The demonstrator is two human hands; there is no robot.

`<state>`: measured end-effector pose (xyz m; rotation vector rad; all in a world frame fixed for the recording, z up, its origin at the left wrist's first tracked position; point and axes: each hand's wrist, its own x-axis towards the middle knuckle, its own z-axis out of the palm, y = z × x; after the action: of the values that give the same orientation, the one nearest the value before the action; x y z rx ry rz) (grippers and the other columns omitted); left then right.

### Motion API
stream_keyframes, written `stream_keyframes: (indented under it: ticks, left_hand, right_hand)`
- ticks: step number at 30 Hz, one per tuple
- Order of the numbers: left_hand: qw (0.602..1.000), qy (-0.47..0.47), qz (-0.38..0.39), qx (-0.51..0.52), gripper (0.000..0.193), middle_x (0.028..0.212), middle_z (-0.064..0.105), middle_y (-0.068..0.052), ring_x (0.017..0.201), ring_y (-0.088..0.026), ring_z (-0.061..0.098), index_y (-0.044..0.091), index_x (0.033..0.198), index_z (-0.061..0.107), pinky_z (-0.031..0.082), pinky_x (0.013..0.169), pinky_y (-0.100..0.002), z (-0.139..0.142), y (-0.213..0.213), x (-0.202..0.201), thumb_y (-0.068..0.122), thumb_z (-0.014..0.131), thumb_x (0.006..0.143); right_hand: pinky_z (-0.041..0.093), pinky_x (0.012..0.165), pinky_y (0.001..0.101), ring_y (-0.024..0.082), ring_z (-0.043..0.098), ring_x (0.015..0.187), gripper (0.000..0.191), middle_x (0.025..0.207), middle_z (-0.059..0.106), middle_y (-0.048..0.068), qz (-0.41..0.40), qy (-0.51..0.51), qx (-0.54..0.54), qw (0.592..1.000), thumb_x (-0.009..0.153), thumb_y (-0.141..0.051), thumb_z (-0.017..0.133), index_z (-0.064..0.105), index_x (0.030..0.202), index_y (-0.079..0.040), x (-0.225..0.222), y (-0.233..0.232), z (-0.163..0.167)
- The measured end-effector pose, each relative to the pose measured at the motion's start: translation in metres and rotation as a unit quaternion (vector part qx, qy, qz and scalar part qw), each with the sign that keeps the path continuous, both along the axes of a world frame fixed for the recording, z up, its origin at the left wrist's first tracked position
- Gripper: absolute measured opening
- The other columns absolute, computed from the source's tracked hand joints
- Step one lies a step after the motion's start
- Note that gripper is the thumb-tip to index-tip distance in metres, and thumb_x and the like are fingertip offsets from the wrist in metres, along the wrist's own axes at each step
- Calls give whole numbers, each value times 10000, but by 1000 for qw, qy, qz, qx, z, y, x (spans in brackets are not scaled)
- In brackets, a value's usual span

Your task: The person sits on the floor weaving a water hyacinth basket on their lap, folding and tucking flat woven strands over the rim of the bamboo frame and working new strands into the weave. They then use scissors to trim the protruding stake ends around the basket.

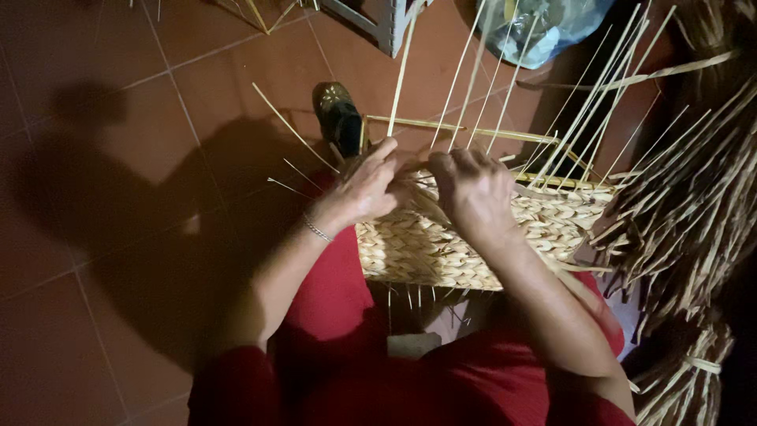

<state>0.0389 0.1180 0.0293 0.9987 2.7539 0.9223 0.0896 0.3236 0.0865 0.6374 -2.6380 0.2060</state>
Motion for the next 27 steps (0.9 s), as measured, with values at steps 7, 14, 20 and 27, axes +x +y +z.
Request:
stream_keyframes:
  ticks: [7,14,20,27]
  left_hand:
    - [990,67,36,119,166,1135,524,-128,827,-263,643,17,1139,601,563,666,-391,-8,1,13,66,647,988]
    - [963,190,-20,191,153,981,571,-82,871,-244,657,65,1092,616,582,726,-361,-6,-5,14,11,660,956]
    - [971,200,-9,130,121,903,627,-128,875,-307,661,37,950,549,554,754,-432,-10,-10,16,-54,614,905]
    - [995,73,26,66,468,831,643,-160,779,-335,656,-87,1358,415,562,687,-449,-17,7,-9,-47,565,917]
  right_hand:
    - [568,554,342,206,728,608,79,793,790,74,43,-176,-165,969,953,-196,726,796,936,-163,-26,37,-11]
    - [559,537,383,261,711,668,268,883,742,126,27,18,-203,979,806,-203,888,678,913,-74,-7,14,-25]
    - [524,495,408,262,682,594,197,732,691,70,-63,7,-183,981,875,-170,891,712,874,-86,-4,7,-36]
    - [558,486,324,213,682,618,155,943,717,172,31,63,-199,977,898,-179,817,719,909,-61,15,20,-61]
